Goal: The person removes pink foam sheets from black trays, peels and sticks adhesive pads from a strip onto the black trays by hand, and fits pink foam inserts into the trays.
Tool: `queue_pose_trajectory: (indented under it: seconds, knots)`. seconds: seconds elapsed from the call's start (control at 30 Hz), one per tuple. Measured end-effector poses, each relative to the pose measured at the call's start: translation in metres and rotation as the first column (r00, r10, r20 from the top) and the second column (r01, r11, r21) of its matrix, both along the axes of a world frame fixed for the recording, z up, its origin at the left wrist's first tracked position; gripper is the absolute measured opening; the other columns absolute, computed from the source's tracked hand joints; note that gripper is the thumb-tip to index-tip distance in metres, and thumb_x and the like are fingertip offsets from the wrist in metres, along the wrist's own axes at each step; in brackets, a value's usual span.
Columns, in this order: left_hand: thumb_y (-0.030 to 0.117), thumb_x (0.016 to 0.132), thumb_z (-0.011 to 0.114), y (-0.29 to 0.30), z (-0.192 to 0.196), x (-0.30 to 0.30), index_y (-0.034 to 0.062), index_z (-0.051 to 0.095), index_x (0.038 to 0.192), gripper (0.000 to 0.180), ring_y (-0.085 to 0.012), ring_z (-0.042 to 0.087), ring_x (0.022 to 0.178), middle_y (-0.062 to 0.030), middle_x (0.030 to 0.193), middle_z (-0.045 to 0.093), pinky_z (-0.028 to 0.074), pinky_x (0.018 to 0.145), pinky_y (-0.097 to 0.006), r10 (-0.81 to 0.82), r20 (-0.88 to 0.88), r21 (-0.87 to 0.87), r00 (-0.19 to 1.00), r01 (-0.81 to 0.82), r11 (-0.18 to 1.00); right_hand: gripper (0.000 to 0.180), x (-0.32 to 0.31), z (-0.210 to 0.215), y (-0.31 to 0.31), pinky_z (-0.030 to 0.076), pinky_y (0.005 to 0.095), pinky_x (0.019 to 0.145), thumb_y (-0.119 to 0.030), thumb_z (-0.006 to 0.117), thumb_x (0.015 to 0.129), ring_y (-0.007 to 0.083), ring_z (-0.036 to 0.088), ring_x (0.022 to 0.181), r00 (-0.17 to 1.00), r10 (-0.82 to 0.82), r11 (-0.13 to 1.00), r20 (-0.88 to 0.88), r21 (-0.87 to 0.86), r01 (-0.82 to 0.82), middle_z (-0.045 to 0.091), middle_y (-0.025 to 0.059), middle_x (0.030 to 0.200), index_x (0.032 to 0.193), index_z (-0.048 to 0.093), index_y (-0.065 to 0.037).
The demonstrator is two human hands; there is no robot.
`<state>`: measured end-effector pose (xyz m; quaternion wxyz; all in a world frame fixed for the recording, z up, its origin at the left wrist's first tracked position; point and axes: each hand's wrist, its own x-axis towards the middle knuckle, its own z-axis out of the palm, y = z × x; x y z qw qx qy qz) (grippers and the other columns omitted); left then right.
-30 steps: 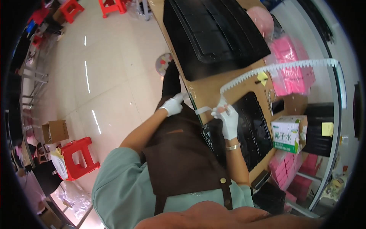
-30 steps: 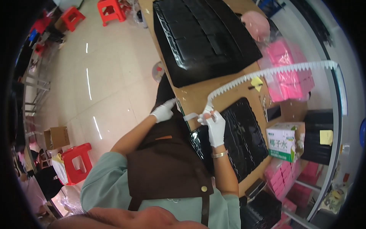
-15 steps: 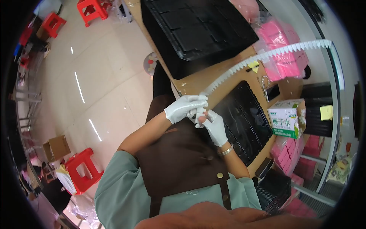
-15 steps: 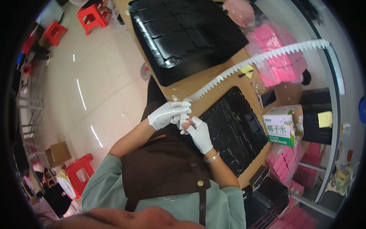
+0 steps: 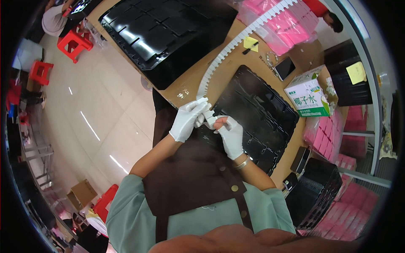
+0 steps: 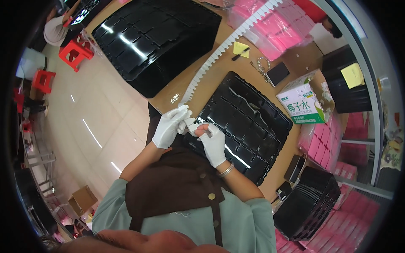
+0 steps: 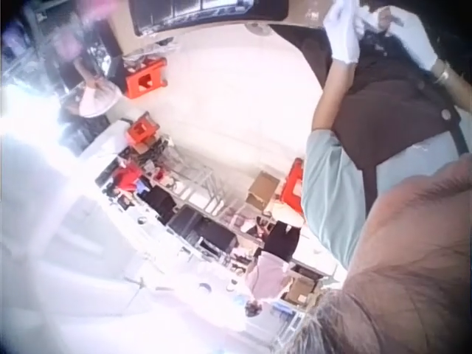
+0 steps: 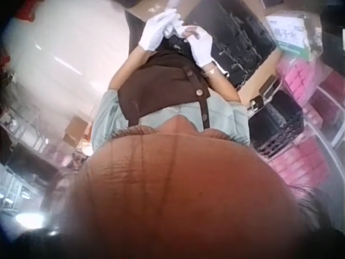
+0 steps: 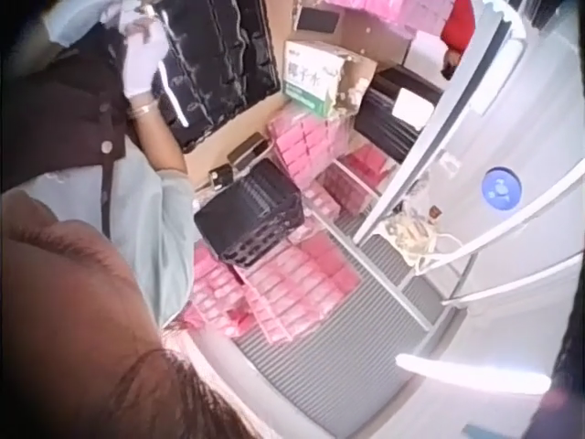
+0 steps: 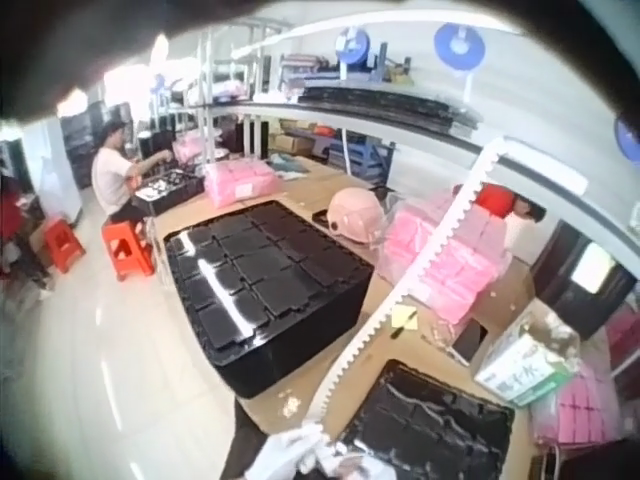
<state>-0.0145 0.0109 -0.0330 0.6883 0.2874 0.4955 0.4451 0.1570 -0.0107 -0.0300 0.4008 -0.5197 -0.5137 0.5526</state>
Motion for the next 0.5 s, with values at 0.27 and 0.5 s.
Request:
queue_pose_trajectory:
  seconds: [0.27,0.5]
  knots:
    - [0.017,0.098,0.054,0.003,-0.017,0.003,-0.0014,0.055,0.118,0.028,-0.0063,0.054,0.062,-0.0052,0.092,0.063,0.043,0.053,-0.017,0.381,0.214,-0.082,0.899,-0.372,0.925,0.010,0.038,0.016,0.050,0.049,0.0301,0.073,0.003,0.062,0.073,0.0193,0.061,0.079,0.942,-0.177,0.916,0.286,0.397,0.052,0.061,0.0088,0.092,0.083,0.062,0.000]
    - [0.022,0.096,0.058,0.004,-0.008,-0.004,-0.0019,0.062,0.109,0.027,-0.0027,0.050,0.060,0.0003,0.077,0.061,0.040,0.052,-0.016,0.322,0.017,-0.021,0.946,-0.322,0.947,0.003,0.109,-0.034,0.192,0.049,0.0407,0.075,-0.005,0.068,0.069,0.0332,0.060,0.086,0.602,-0.186,0.881,0.776,0.403,-0.247,0.063,0.0129,0.091,0.072,0.066,-0.005]
